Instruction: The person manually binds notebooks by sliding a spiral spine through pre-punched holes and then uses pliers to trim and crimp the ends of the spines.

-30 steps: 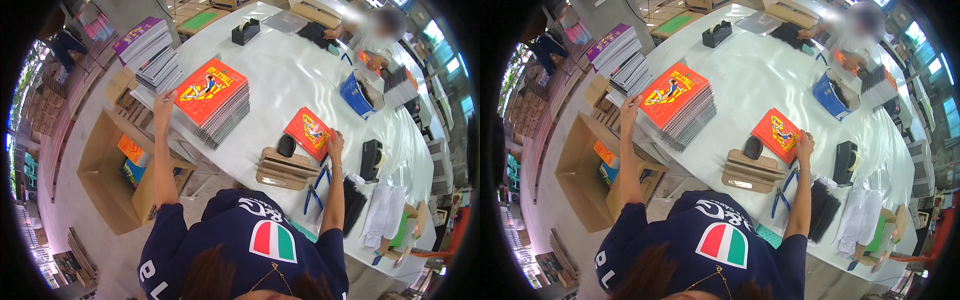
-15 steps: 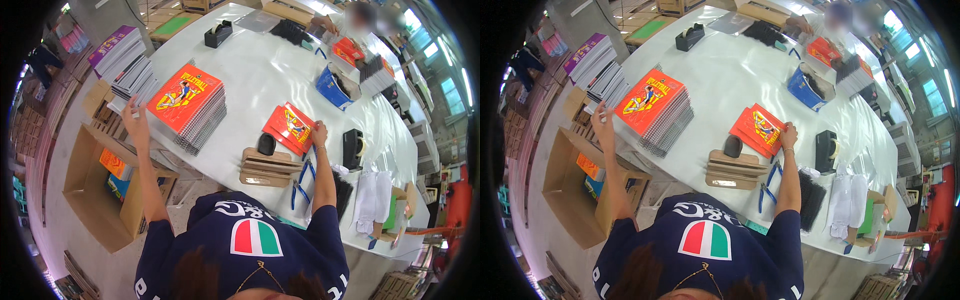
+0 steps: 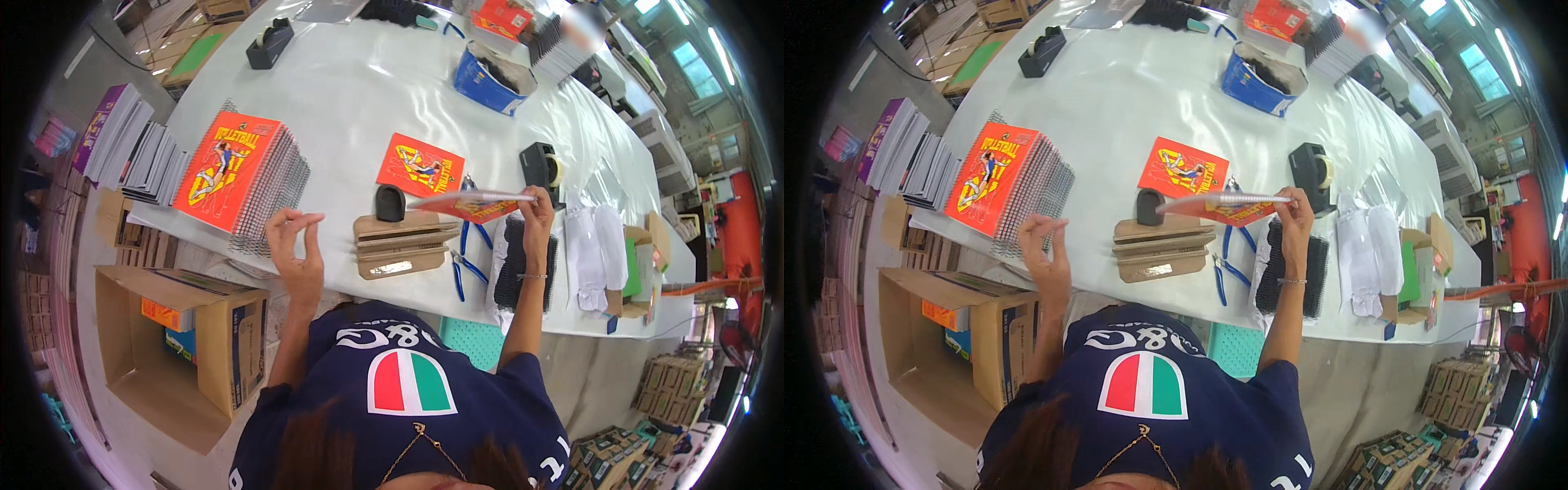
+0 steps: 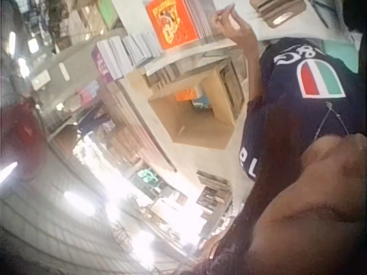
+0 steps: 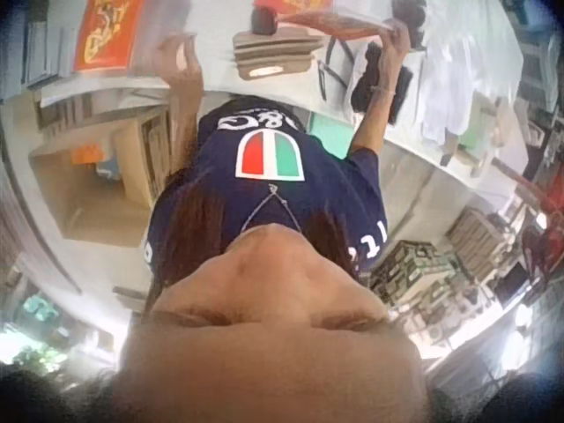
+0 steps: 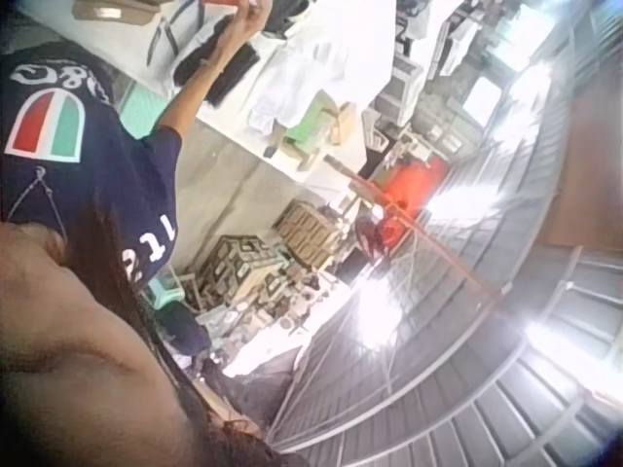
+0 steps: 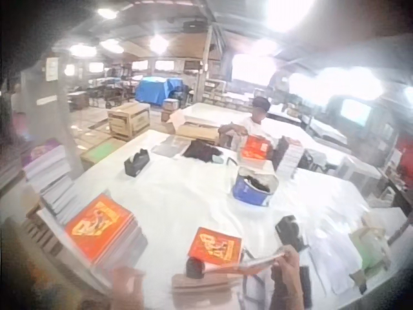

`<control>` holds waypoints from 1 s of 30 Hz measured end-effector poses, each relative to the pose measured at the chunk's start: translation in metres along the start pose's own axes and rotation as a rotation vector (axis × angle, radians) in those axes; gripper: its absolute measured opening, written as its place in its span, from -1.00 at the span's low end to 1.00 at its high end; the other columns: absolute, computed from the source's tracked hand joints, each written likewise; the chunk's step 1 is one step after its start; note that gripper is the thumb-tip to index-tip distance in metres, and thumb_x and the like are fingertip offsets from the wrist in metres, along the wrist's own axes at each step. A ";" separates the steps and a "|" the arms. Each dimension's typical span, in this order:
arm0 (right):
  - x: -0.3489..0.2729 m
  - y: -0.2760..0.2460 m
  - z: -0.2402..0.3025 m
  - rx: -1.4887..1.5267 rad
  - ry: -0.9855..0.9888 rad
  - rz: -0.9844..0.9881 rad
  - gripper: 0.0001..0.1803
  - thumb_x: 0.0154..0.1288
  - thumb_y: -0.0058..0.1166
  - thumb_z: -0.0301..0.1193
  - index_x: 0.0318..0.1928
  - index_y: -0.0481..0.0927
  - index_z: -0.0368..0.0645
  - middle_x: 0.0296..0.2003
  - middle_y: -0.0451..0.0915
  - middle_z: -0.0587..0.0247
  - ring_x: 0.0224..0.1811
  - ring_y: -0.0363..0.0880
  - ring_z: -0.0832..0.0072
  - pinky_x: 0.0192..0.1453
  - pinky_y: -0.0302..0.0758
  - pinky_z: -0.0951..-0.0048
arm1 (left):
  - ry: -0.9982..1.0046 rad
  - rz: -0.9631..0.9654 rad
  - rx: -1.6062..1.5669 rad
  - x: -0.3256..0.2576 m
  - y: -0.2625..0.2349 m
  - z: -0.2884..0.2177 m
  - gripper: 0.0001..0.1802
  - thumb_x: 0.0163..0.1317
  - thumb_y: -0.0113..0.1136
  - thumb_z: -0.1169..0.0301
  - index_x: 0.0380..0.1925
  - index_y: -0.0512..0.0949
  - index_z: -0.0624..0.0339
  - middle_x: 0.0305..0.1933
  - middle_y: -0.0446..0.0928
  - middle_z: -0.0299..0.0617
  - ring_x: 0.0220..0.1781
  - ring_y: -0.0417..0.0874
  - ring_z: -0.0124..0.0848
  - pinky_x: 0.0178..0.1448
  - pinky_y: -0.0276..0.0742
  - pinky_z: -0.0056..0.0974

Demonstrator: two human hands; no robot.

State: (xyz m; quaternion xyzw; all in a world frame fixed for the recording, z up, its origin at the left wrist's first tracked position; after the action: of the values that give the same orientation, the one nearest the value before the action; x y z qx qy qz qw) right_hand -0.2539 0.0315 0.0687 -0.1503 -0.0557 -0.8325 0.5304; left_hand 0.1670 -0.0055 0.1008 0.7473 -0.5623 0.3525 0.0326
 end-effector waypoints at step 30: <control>-0.103 -0.100 -0.092 -1.395 0.228 -0.622 -0.64 0.27 0.19 -0.31 0.07 0.53 -0.05 -0.01 0.45 -0.02 0.00 0.41 -0.03 0.07 0.40 0.05 | -0.369 0.720 -0.480 -0.026 0.076 0.108 -0.23 0.10 0.35 0.52 0.34 0.26 0.17 0.27 0.37 -0.06 0.36 0.35 -0.25 0.50 0.16 -0.15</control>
State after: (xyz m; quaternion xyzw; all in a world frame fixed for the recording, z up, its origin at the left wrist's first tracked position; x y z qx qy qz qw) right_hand -0.3207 0.1406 -0.0438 -0.3405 0.4970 -0.7961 0.0569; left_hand 0.1509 -0.0604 -0.0209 0.5262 -0.8478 0.0627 -0.0204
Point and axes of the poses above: each hand's wrist, its own x-axis towards the middle knuckle, its own y-axis out of the palm, z = x × y, the point moved 3 cm from there along x, towards the middle knuckle
